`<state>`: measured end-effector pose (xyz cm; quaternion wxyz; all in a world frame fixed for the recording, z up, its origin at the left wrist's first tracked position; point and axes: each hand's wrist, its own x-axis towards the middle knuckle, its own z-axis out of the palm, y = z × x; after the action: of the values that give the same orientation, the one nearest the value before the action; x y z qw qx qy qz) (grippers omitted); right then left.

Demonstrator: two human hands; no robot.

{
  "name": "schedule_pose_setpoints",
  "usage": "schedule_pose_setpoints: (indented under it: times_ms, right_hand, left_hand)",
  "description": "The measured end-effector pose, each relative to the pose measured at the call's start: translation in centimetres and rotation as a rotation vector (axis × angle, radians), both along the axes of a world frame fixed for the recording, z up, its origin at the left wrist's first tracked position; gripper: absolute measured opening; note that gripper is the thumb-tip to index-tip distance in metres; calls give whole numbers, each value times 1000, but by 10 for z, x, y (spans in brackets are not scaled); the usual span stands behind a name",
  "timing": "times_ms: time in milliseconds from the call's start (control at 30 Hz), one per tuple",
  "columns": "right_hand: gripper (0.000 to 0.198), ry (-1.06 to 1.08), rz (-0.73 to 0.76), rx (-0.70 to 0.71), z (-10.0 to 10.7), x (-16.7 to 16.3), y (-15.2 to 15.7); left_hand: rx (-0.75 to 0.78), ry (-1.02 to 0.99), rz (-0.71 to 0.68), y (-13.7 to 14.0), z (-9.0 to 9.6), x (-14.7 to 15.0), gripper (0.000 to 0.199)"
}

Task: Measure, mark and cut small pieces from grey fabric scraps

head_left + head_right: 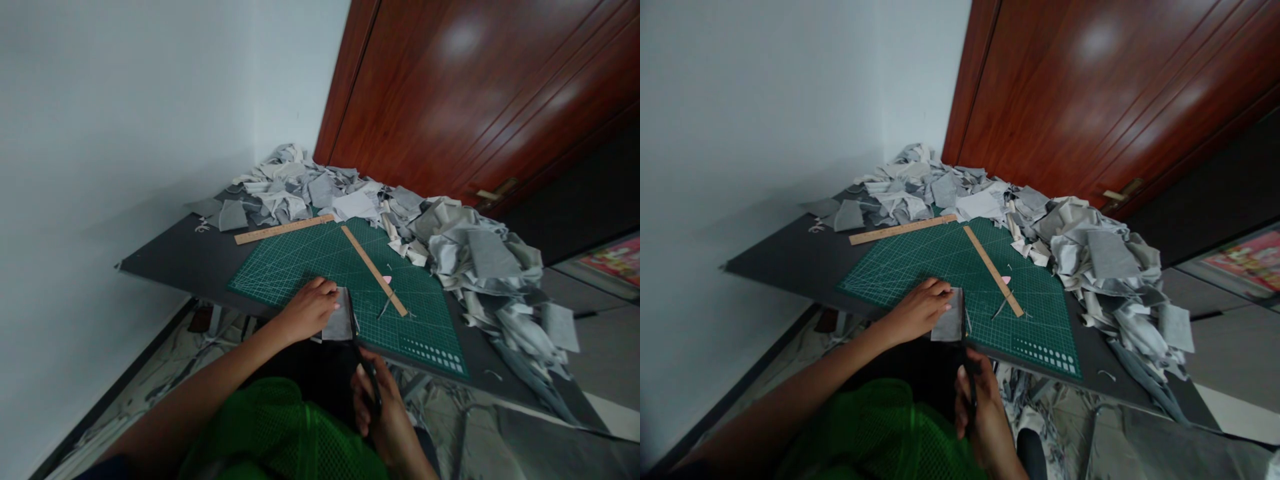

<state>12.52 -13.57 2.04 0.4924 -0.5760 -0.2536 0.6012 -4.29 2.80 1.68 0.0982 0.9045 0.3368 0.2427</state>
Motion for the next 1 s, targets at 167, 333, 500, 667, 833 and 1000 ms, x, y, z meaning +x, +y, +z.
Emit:
schedule_pose_setpoints:
  times_ms: [167,333,500,667,833,1000]
  right_hand:
    - [78,39,-14,-18,8,3,2]
    - [69,36,-84,-12,4,10,0]
    - [67,-23,-327,89,-12,18,-18]
    - [71,-8,-172,112,-17,30,-30]
    - [70,76,-42,7,-4,36,-26]
    - [72,34,-284,31,-2,42,-29]
  left_hand:
    - [3,-4,2,0,-1,0,19]
    - [-6,-31,24,-2,-5,0,21]
    - [-30,-83,29,1,-8,0,32]
    - [-34,-275,29,8,-7,-3,35]
    - [-106,-261,-168,13,-2,-8,37]
    - [-135,-120,-122,13,-1,-4,31]
